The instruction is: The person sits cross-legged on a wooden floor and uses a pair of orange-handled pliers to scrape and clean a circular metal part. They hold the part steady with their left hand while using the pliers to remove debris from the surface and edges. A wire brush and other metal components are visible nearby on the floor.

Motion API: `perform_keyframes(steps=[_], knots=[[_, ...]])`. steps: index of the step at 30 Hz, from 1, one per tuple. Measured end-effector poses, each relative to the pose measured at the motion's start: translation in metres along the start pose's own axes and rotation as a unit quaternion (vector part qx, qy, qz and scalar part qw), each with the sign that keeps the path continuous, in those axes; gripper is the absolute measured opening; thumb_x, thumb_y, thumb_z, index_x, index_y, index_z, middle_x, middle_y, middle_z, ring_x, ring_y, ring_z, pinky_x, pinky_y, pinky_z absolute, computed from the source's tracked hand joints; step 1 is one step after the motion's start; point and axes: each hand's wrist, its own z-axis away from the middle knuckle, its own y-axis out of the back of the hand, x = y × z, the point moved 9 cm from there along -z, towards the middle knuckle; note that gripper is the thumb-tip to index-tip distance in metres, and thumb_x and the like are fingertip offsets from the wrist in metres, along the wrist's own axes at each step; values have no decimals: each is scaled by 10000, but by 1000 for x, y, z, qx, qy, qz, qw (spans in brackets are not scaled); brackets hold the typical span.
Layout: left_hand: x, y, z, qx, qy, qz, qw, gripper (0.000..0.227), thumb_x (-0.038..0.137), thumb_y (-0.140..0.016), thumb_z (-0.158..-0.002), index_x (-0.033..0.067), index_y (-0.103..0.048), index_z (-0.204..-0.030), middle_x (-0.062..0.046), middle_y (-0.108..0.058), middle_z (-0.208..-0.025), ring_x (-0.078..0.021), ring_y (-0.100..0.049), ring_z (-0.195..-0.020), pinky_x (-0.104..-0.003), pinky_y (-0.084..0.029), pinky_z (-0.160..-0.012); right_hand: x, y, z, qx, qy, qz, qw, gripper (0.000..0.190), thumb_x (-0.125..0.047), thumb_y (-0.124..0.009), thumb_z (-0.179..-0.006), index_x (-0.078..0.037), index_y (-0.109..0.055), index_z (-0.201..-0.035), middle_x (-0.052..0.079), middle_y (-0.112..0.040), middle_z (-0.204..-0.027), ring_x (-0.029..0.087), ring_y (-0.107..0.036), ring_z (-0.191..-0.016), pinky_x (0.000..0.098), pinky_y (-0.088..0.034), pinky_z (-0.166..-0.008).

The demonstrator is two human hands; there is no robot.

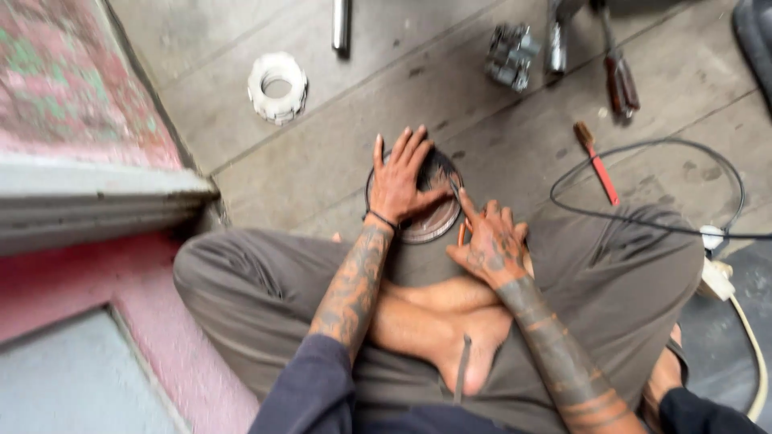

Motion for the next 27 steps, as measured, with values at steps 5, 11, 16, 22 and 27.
perform_keyframes(steps=[5, 11, 16, 22, 27], knots=[[1, 11, -7, 33, -18, -20, 999, 957, 783, -641, -703, 190, -501, -1440, -61, -466, -1566, -262, -395, -1471, -672, -96, -1221, 0, 8, -3, 7, 12, 27, 1000, 870, -493, -633, -789, -399, -319, -1595, 64, -555, -1078, 295, -583, -1065, 510, -489, -834], [-3, -6, 7, 9, 3, 2, 1000, 960, 796, -644, -702, 201, -511, -1444, -43, -459, -1579, -248, -386, -1485, -660, -92, -1232, 3, -6, -3, -38, 1, -4, 999, 973, -593, -724, -755, -377, -323, -1614, 87, -548, -1116, 317, -555, -1101, 538, -452, -860], [-1, -2, 1, 8, 7, 3, 1000, 1002, 852, -633, -673, 228, -500, -1445, -15, -438, -1590, -227, -362, -1499, -655, -84, -1242, 0, 8, 7, -41, -12, 18, 999, 962, -583, -703, -740, -350, -350, -1604, 114, -560, -1179, 337, -560, -1116, 530, -446, -864], [-3, -5, 2, -2, 16, 4, 1000, 966, 848, -626, -706, 239, -494, -1444, 4, -423, -1600, -207, -341, -1510, -634, -60, -1256, -5, 6, 0, -38, -13, -4, 999, 1003, -567, -708, -742, -333, -306, -1631, 153, -550, -1247, 355, -546, -1161, 555, -436, -902], [0, -2, 1, -13, 22, 6, 1000, 967, 856, -628, -704, 241, -493, -1437, 10, -417, -1598, -194, -331, -1510, -622, -55, -1260, -1, 8, 5, -55, -17, 8, 998, 989, -566, -701, -744, -331, -321, -1626, 139, -554, -1230, 348, -538, -1161, 561, -421, -917]])
